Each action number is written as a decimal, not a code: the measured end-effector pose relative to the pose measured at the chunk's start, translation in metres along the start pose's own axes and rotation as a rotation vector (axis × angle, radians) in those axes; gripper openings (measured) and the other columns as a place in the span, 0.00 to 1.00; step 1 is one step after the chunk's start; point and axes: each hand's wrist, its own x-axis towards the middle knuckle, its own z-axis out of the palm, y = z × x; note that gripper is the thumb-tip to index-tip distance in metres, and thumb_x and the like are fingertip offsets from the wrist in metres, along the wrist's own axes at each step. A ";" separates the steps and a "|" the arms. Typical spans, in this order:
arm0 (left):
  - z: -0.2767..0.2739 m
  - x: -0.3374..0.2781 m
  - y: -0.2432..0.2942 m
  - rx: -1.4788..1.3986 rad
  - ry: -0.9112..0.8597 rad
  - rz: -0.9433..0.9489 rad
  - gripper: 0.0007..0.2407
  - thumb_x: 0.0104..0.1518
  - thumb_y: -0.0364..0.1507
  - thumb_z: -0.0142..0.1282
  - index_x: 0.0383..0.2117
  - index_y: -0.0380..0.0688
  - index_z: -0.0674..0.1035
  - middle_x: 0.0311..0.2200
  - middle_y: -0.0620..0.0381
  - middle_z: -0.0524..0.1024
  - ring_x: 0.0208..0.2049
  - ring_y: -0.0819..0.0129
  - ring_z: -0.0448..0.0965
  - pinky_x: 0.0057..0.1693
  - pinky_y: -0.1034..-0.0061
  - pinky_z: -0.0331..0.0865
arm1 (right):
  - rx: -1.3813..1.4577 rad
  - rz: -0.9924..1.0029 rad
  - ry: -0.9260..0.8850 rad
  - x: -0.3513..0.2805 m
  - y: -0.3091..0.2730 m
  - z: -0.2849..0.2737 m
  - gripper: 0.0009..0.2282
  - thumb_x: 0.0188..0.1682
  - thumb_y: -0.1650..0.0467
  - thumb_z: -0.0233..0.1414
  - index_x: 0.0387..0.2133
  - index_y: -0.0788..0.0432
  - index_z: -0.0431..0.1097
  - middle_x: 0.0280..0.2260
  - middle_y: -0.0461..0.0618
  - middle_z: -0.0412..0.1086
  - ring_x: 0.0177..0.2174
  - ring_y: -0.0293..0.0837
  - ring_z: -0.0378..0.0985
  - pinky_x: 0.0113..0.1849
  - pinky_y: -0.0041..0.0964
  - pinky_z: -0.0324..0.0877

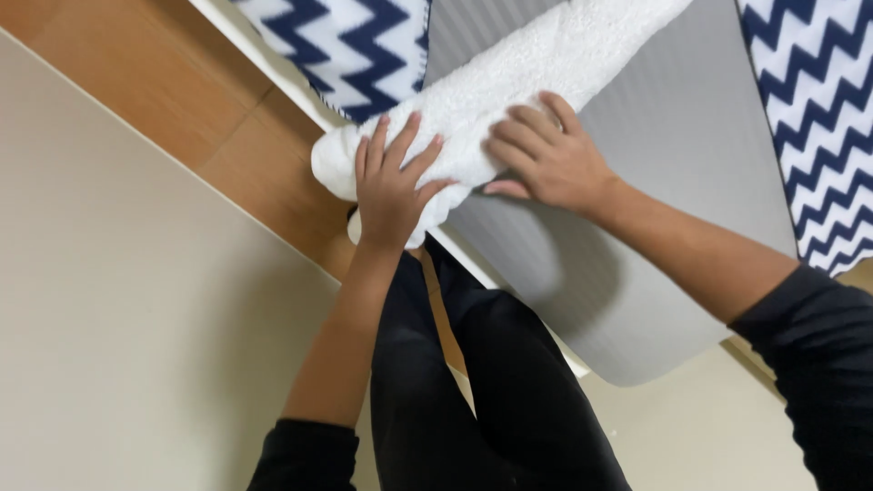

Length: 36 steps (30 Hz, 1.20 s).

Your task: The person folds a white towel on a bed with a zigzag-patterned blanket, rolling it into a tight cylinder. They then retrieve another white towel from a wooden rack, unfold it, and fold it into a rectangular shape on the bed.

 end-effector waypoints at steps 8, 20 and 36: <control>0.039 -0.099 0.007 0.046 0.129 -0.222 0.32 0.46 0.39 0.67 0.62 0.51 0.70 0.61 0.40 0.67 0.64 0.42 0.62 0.65 0.43 0.55 | -0.161 -0.163 0.007 0.004 0.030 0.032 0.26 0.52 0.44 0.44 0.46 0.47 0.74 0.38 0.42 0.73 0.40 0.41 0.76 0.51 0.42 0.64; -0.024 -0.053 -0.054 -0.039 -0.540 -0.365 0.14 0.59 0.32 0.61 0.52 0.62 0.80 0.53 0.61 0.80 0.61 0.60 0.71 0.70 0.53 0.52 | -0.154 -0.073 -0.155 0.034 0.022 0.024 0.20 0.65 0.57 0.47 0.24 0.48 0.76 0.22 0.39 0.72 0.27 0.37 0.70 0.48 0.45 0.60; 0.048 -0.037 -0.017 -0.106 -0.076 -0.077 0.29 0.48 0.40 0.75 0.54 0.42 0.75 0.46 0.56 0.77 0.50 0.62 0.77 0.59 0.67 0.68 | -0.038 -0.133 0.041 0.023 -0.017 0.035 0.18 0.54 0.54 0.54 0.36 0.57 0.76 0.30 0.47 0.74 0.32 0.45 0.73 0.41 0.42 0.61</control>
